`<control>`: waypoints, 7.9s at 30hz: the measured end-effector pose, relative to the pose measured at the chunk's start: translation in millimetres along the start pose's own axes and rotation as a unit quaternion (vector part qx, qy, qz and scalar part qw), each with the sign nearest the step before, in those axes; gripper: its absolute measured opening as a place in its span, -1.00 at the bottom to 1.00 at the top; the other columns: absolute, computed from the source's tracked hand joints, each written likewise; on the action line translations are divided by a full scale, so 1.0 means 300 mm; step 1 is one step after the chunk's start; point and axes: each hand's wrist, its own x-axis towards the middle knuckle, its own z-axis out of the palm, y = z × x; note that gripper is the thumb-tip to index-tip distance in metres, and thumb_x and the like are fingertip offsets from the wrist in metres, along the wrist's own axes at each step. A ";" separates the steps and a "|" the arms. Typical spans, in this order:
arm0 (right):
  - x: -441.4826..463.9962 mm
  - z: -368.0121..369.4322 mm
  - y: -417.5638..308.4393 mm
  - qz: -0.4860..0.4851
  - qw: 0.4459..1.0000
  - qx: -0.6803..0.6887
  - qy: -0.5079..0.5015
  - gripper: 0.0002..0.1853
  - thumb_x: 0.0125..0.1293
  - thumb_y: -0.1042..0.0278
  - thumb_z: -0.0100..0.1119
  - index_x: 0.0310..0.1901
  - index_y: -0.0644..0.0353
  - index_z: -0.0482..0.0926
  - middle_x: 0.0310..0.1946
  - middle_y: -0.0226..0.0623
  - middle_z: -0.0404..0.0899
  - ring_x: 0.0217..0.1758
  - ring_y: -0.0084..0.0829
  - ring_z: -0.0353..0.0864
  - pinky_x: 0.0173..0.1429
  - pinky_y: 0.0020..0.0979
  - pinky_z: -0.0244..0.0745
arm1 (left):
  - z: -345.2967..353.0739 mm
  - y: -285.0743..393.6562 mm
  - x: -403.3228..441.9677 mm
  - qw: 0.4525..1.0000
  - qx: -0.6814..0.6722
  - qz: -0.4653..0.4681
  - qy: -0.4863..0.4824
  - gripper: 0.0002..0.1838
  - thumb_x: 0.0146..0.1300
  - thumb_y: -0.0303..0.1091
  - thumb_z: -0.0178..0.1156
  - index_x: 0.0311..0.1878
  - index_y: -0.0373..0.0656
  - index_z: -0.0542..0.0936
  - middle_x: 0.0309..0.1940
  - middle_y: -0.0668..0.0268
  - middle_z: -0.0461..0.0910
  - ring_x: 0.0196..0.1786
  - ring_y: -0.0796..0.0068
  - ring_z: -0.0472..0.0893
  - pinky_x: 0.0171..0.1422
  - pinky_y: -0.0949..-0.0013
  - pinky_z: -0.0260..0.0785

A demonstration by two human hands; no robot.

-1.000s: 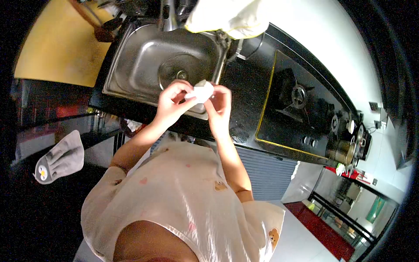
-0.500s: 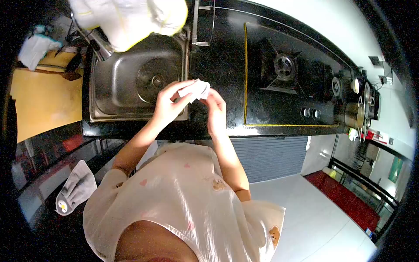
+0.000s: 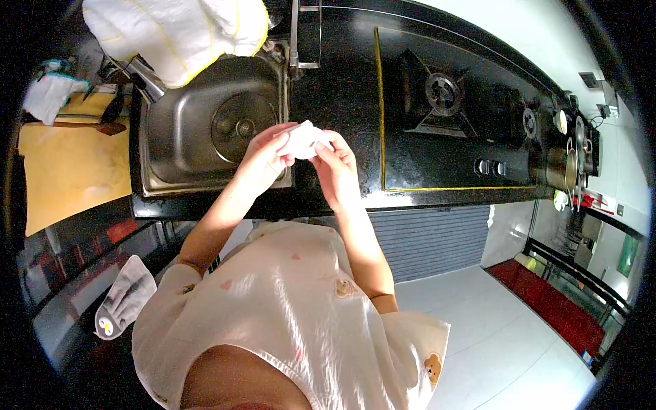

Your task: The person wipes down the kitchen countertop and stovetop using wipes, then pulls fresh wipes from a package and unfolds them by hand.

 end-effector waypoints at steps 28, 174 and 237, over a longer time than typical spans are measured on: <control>0.033 -0.109 0.066 0.015 0.990 -0.132 0.047 -0.71 0.17 0.44 0.08 -0.07 0.31 0.44 -0.18 -0.32 0.51 -0.10 -0.55 0.44 0.05 -0.49 0.27 | -0.065 -0.124 0.064 0.737 0.576 0.348 0.059 -0.80 0.01 -0.48 0.19 -0.24 -0.11 0.54 -0.13 0.20 0.39 -0.10 0.36 0.44 -0.22 0.44 0.36; 0.635 -0.102 0.164 -0.193 0.257 -0.946 0.049 -0.78 0.04 0.43 -0.05 -0.31 0.37 0.47 -0.58 -0.33 0.57 -0.57 -0.52 0.59 -0.55 -0.47 0.46 | -0.286 0.153 0.529 0.267 0.867 0.421 0.013 -0.79 0.03 -0.29 0.05 -0.24 -0.04 0.54 -0.14 0.54 0.50 -0.29 0.59 0.51 -0.31 0.47 0.43; 0.562 -0.173 0.255 -0.093 0.940 -0.298 0.139 -0.75 0.19 0.45 -0.12 -0.15 0.34 0.49 -0.54 -0.43 0.50 -0.61 -0.65 0.36 -0.52 -0.61 0.25 | -0.290 0.148 0.520 0.390 0.820 0.418 0.011 -0.80 0.09 -0.27 0.09 -0.20 -0.03 0.56 -0.14 0.50 0.52 -0.27 0.51 0.57 -0.30 0.43 0.43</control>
